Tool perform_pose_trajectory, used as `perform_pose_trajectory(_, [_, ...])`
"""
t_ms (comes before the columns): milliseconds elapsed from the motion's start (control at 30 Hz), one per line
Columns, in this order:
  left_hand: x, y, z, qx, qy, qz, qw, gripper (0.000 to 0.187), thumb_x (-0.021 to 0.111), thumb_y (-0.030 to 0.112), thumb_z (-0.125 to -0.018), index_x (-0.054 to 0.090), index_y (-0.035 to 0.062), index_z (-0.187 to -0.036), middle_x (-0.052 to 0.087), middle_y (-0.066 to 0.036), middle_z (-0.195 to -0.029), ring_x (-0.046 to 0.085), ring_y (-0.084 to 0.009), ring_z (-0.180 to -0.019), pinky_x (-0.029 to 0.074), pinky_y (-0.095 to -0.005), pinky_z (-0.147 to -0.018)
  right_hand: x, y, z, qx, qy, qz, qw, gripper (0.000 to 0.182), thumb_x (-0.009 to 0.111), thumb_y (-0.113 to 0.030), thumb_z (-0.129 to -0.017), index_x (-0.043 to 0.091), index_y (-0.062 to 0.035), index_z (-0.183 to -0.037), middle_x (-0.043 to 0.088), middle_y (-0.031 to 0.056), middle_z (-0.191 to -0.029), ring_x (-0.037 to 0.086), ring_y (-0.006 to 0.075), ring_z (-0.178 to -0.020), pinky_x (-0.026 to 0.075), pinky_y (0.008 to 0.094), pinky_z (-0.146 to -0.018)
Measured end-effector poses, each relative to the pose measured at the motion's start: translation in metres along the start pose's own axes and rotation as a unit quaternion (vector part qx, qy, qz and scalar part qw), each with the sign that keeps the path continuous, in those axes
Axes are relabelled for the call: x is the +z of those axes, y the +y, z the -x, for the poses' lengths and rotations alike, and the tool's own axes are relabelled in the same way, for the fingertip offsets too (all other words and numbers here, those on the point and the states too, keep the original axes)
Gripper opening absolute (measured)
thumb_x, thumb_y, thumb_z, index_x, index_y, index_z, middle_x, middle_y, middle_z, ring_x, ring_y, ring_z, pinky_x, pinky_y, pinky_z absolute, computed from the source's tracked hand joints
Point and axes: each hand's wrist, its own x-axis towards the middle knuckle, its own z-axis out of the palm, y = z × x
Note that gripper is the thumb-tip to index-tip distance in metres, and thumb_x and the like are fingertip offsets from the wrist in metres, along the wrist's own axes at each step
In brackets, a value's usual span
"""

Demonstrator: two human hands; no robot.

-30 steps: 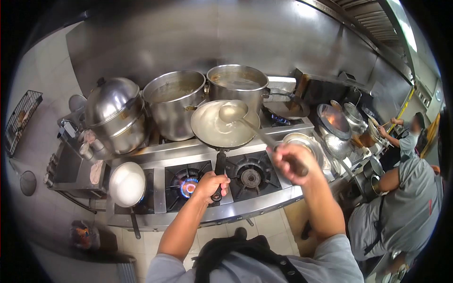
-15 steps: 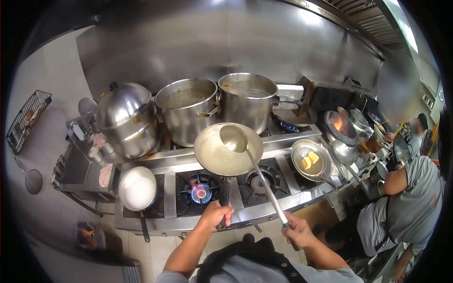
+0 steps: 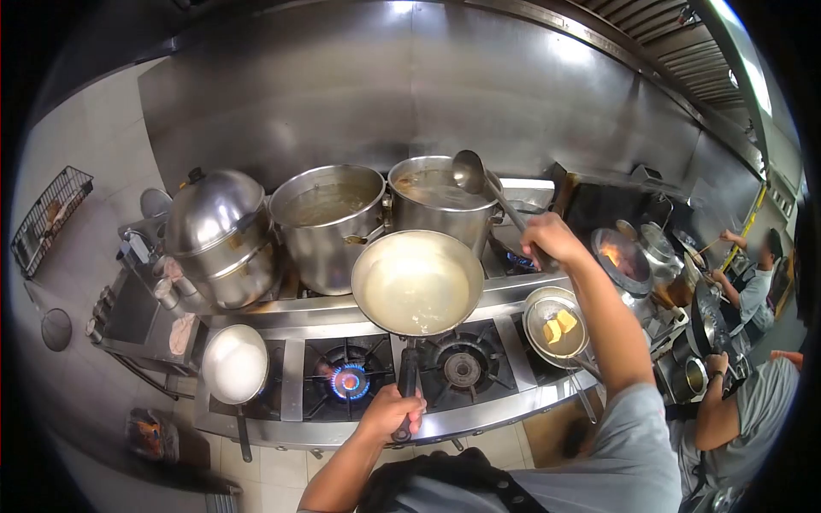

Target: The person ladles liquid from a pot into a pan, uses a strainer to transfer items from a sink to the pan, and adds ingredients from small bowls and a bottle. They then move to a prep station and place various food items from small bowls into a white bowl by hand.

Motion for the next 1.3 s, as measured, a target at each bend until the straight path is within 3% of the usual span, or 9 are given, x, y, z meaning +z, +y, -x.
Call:
perform_pose_trajectory(167, [0.012, 0.005, -0.021, -0.009, 0.011, 0.012, 1.0, 0.013, 0.057, 0.002, -0.078, 0.045, 0.0047, -0.082, 0.047, -0.003, -0.054, 0.049, -0.0152, -0.041, 0.039, -0.0283, -0.041, 0.001, 0.005, -0.07, 0.042, 0.008, 0.135, 0.99, 0.014, 0.059, -0.006, -0.067, 0.055, 0.0032, -0.058, 0.057, 0.0095, -0.056, 0.057, 0.0198, -0.046, 0.04, 0.0323, -0.038])
perform_pose_trajectory(267, [0.015, 0.005, -0.032, -0.004, 0.017, -0.005, 1.0, 0.013, 0.057, 0.002, -0.078, 0.045, 0.0048, -0.082, 0.047, -0.003, -0.054, 0.049, -0.0155, -0.041, 0.039, -0.0285, -0.04, -0.003, 0.011, -0.09, 0.066, -0.002, 0.065, 0.996, 0.013, 0.057, -0.006, -0.069, 0.056, 0.0006, -0.058, 0.057, 0.0078, -0.055, 0.055, 0.0175, -0.043, 0.04, 0.0311, -0.038])
perform_pose_trajectory(333, [0.018, 0.004, -0.039, -0.004, 0.019, -0.012, 1.0, 0.013, 0.057, 0.002, -0.078, 0.045, 0.0049, -0.081, 0.047, -0.003, -0.054, 0.049, -0.0156, -0.04, 0.039, -0.0286, -0.04, -0.009, 0.006, -0.1, 0.153, -0.049, -0.088, 0.983, 0.013, 0.056, -0.007, -0.071, 0.055, -0.0025, -0.06, 0.054, 0.0074, -0.053, 0.054, 0.0155, -0.043, 0.04, 0.031, -0.038])
perform_pose_trajectory(400, [0.019, 0.006, -0.043, -0.011, 0.021, 0.01, 1.0, 0.012, 0.057, 0.002, -0.078, 0.046, 0.0048, -0.081, 0.046, -0.003, -0.053, 0.049, -0.0157, -0.04, 0.039, -0.0289, -0.04, -0.026, 0.022, -0.118, 0.135, -0.086, -0.165, 0.973, 0.011, 0.057, -0.008, -0.072, 0.054, -0.0013, -0.065, 0.053, 0.0073, -0.056, 0.054, 0.0125, -0.045, 0.039, 0.0256, -0.036])
perform_pose_trajectory(467, [0.02, 0.007, -0.047, -0.008, 0.02, 0.011, 1.0, 0.012, 0.057, 0.002, -0.078, 0.046, 0.0048, -0.081, 0.046, -0.003, -0.053, 0.049, -0.0157, -0.04, 0.039, -0.029, -0.04, -0.037, 0.029, -0.129, 0.201, -0.142, -0.499, 0.831, 0.015, 0.056, -0.008, -0.073, 0.051, 0.006, -0.071, 0.055, 0.0081, -0.061, 0.056, 0.0107, -0.048, 0.037, 0.0195, -0.033])
perform_pose_trajectory(533, [0.019, 0.008, -0.051, -0.003, 0.019, 0.011, 1.0, 0.012, 0.057, 0.003, -0.078, 0.046, 0.0048, -0.08, 0.046, -0.003, -0.053, 0.048, -0.0158, -0.04, 0.038, -0.0292, -0.04, -0.038, 0.022, -0.121, 0.171, -0.128, -0.533, 0.819, 0.024, 0.056, -0.006, -0.073, 0.046, 0.0142, -0.08, 0.056, 0.0087, -0.064, 0.056, 0.0098, -0.047, 0.038, 0.0164, -0.032])
perform_pose_trajectory(600, [0.018, 0.009, -0.054, -0.009, 0.011, 0.023, 1.0, 0.011, 0.057, 0.003, -0.077, 0.046, 0.0049, -0.079, 0.046, -0.003, -0.053, 0.048, -0.0155, -0.04, 0.038, -0.029, -0.04, -0.04, 0.015, -0.116, 0.189, -0.138, -0.617, 0.751, 0.032, 0.055, -0.004, -0.073, 0.04, 0.0192, -0.089, 0.056, 0.0102, -0.065, 0.056, 0.0113, -0.048, 0.04, 0.0186, -0.033])
perform_pose_trajectory(867, [0.009, 0.013, -0.067, -0.016, 0.014, 0.02, 1.0, 0.012, 0.057, 0.002, -0.077, 0.046, 0.0054, -0.078, 0.047, -0.002, -0.055, 0.048, -0.0147, -0.041, 0.038, -0.0275, -0.04, -0.036, -0.026, -0.079, 0.156, -0.13, -0.624, 0.754, 0.042, 0.055, -0.003, -0.076, 0.031, 0.0203, -0.102, 0.057, 0.0104, -0.066, 0.057, 0.0112, -0.048, 0.041, 0.0173, -0.034])
perform_pose_trajectory(1300, [-0.014, 0.028, -0.065, -0.006, -0.028, 0.034, 0.999, 0.01, 0.056, 0.003, -0.078, 0.046, 0.0054, -0.076, 0.048, -0.002, -0.055, 0.049, -0.0135, -0.042, 0.037, -0.0269, -0.039, 0.006, -0.03, 0.061, 0.127, -0.173, -0.589, 0.779, 0.036, 0.055, -0.01, -0.082, 0.045, 0.0168, -0.104, 0.057, 0.0056, -0.071, 0.053, 0.0087, -0.048, 0.038, 0.019, -0.033])
